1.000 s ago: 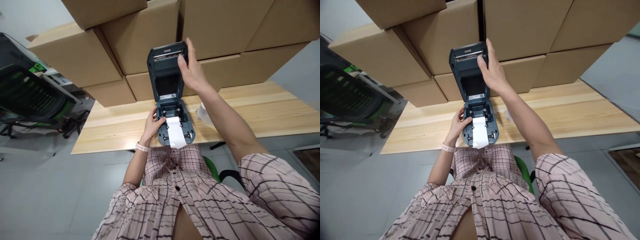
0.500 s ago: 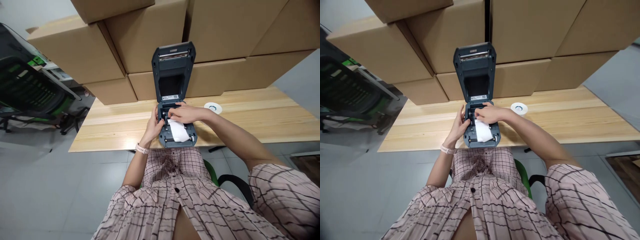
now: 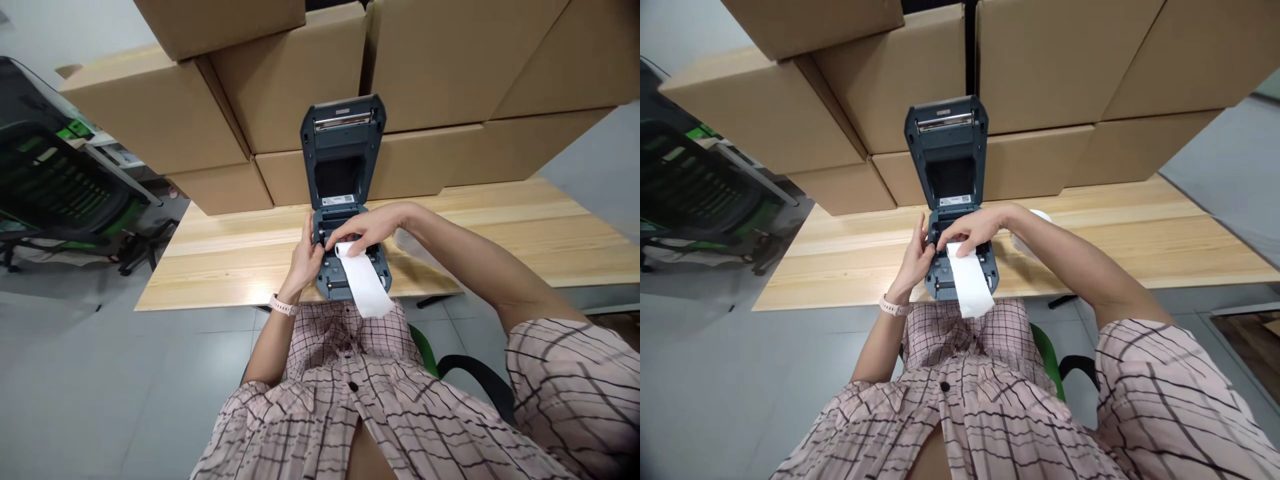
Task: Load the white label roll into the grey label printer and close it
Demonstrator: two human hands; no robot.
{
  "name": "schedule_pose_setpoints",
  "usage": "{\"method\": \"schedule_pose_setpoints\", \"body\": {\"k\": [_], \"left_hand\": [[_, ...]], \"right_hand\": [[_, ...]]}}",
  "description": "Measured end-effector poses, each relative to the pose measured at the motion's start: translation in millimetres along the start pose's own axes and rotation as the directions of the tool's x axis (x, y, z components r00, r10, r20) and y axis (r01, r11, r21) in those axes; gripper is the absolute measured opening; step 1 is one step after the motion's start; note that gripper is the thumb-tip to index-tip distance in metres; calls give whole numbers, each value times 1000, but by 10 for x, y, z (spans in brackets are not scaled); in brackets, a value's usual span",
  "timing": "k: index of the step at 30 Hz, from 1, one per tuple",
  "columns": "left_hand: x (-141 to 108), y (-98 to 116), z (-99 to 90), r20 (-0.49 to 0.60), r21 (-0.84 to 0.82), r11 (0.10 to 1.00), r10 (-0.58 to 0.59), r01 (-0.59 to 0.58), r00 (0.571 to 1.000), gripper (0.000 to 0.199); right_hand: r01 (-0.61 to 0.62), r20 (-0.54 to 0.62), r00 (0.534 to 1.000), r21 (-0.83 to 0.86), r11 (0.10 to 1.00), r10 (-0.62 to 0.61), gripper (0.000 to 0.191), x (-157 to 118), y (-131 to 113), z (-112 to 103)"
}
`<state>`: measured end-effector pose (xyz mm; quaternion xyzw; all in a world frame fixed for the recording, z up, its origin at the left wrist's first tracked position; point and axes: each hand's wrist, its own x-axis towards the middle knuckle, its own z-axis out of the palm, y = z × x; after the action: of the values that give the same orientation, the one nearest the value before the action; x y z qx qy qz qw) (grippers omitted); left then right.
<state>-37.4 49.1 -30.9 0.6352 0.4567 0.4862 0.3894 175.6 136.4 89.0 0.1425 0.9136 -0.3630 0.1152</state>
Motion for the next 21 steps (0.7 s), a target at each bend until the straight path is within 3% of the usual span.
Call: {"method": "schedule_pose_setpoints", "body": {"k": [2,4,7,10,12,16,21], "left_hand": [[-14,34,1,-3,6,1000,2,-2,1000,79],[-24,60,0,-2,25,1000,8,-8,1000,75],[-28,87,2,-14,75,997,16,-15,1000,70],[-29,103,13,-29,98,995,22,-19,999,68],[-32,105,21,-29,87,996,25,-22,999,68],[-38,88,26,-32,50,999,14,-12,999,66],[-27,63,-3,2,12,1000,-17,17,1000,69]], "right_hand": [[29,-84,996,100,995,-21,59,-288,-33,-50],[35,-250,968,191,981,14,55,-666,-36,-68],[84,-526,842,349,933,121,51,-1205,63,-28],[109,-628,733,487,867,261,50,-1454,271,30],[49,-605,722,530,847,337,50,-1416,443,38],[-118,-482,768,539,834,421,51,-1065,803,-10],[-291,-383,808,403,868,448,50,-642,1111,-30]]}}
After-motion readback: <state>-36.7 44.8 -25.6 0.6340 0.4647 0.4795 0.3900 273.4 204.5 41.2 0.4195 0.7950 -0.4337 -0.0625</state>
